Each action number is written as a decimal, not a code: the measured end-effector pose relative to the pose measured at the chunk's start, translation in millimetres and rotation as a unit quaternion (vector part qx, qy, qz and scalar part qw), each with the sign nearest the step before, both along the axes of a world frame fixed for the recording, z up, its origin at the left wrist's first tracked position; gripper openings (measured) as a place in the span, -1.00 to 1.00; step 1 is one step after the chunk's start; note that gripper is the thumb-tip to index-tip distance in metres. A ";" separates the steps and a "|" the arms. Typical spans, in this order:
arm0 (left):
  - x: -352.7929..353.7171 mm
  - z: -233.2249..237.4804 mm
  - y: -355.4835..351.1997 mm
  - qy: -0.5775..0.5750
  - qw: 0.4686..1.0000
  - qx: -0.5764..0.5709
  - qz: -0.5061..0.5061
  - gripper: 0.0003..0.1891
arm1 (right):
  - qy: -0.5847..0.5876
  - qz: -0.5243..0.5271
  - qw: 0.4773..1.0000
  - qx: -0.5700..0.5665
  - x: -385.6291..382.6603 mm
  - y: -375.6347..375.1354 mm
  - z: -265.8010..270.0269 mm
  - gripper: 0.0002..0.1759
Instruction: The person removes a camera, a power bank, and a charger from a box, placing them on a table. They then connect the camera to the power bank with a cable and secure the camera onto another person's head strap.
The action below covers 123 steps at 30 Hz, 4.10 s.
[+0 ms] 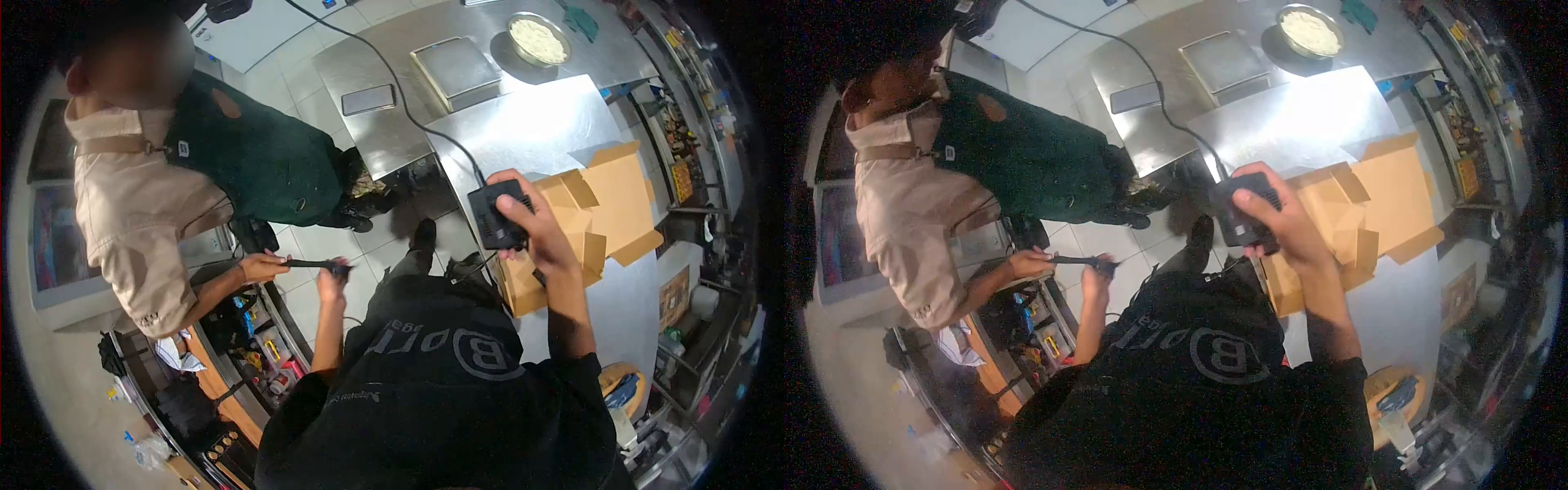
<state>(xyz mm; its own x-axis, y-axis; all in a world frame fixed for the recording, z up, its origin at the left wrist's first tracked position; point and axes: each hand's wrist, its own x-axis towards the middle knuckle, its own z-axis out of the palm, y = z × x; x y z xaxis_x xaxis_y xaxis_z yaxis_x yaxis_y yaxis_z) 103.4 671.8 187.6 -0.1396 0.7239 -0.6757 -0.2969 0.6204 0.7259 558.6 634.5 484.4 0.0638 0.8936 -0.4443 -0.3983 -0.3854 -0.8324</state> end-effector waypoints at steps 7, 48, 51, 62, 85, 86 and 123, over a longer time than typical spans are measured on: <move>69.3 100.4 -5.8 0.176 0.956 0.079 0.220 -0.67 | -0.021 0.096 0.994 0.041 -38.9 -3.7 -25.2 -0.51; 91.5 205.3 11.2 -0.445 0.893 0.034 -0.052 -0.54 | -0.137 0.181 0.973 0.033 -75.1 -91.3 -13.3 -0.62; 114.9 199.5 27.4 -0.467 0.884 -0.012 0.032 -0.53 | -0.230 0.127 0.963 0.061 -96.9 -89.1 -29.2 -0.69; 213.3 190.2 69.9 -0.481 0.840 -0.031 0.249 -0.41 | -0.422 0.124 0.883 0.162 -214.0 -50.9 -68.2 -0.56; 97.9 133.7 31.9 -0.471 0.872 -0.129 -0.018 -0.47 | -0.236 0.208 0.930 0.192 -115.7 -93.9 -71.4 -0.67; 95.5 138.2 25.3 -0.461 0.878 -0.129 -0.020 -0.49 | -0.293 0.171 0.926 0.168 -115.3 -92.1 -68.3 -0.66; 39.9 127.3 -0.2 -0.432 0.894 -0.116 -0.018 -0.45 | -0.295 0.150 0.920 0.212 -147.1 -67.4 -58.2 -0.64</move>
<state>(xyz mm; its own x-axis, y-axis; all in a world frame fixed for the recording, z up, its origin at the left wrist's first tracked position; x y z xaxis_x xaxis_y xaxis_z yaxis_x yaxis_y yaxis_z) 143.2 671.6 314.9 0.5278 0.5430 -0.6531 -0.6607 0.7457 0.0861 411.5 567.1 426.2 -0.0954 0.9953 -0.0194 0.2412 0.0042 -0.9705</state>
